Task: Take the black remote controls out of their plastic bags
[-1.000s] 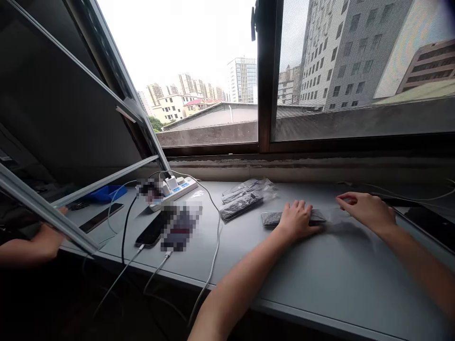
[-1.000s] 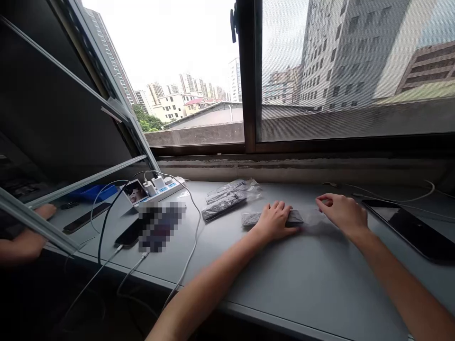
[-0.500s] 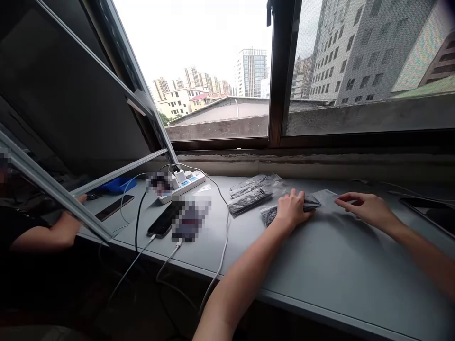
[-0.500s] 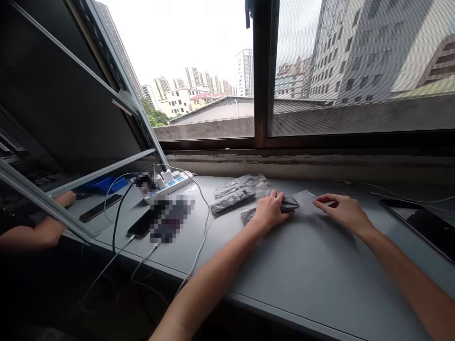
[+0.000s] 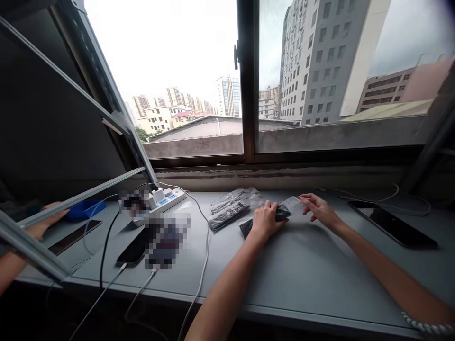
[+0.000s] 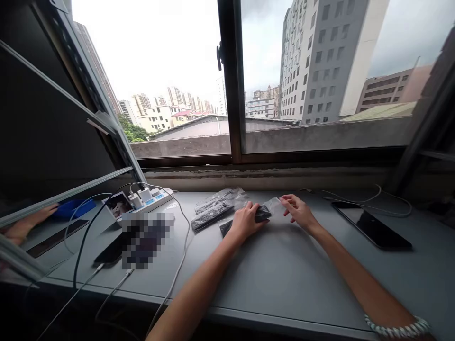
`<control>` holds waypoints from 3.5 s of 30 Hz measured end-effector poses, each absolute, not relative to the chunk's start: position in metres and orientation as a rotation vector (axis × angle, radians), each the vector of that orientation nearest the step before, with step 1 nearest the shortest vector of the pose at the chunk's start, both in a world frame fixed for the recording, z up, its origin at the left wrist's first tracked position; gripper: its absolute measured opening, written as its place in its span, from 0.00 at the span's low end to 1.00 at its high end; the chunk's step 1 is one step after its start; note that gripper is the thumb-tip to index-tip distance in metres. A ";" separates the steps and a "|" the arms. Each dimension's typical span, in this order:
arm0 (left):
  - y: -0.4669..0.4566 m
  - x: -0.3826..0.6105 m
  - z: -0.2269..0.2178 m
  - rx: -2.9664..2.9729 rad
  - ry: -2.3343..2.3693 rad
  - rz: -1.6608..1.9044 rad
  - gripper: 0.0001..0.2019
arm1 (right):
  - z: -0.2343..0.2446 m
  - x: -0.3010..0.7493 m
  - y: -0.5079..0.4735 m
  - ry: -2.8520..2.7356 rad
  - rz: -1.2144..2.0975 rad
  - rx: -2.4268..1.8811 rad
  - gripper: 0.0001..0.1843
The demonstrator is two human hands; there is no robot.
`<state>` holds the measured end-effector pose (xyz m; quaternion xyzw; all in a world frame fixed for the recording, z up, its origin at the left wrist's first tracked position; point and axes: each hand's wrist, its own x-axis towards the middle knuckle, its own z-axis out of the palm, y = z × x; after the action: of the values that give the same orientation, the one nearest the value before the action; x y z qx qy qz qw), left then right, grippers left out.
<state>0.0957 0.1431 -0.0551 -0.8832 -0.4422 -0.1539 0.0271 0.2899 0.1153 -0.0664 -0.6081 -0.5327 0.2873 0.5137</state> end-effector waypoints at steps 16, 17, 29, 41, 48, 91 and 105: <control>0.139 0.086 -0.059 -2.739 -1.411 -0.506 0.19 | -0.064 0.287 0.108 -1.333 1.199 -1.386 0.22; 0.139 0.085 -0.059 -2.732 -1.426 -0.522 0.18 | -0.063 0.288 0.108 -1.297 1.228 -1.361 0.21; 0.137 0.082 -0.062 -2.840 -1.297 -0.606 0.22 | -0.077 0.296 0.106 -1.375 1.292 -1.406 0.23; 0.128 0.094 -0.066 -2.778 -1.143 -0.647 0.23 | -0.079 0.295 0.103 -1.384 1.233 -1.501 0.21; 0.119 0.096 -0.062 -2.722 -1.123 -0.638 0.21 | -0.079 0.300 0.102 -1.400 1.305 -1.466 0.21; 0.149 0.081 -0.062 -2.578 -1.374 -0.980 0.17 | -0.067 0.317 0.123 -0.535 1.009 -1.311 0.11; 0.145 0.080 -0.042 -2.777 -1.214 -0.810 0.07 | -0.072 0.309 0.132 -0.750 1.115 -1.334 0.17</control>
<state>0.0797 0.1451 -0.0423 -0.8852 -0.3870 -0.2583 0.0023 0.3088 0.1315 -0.0717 -0.5716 -0.3215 0.4779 0.5845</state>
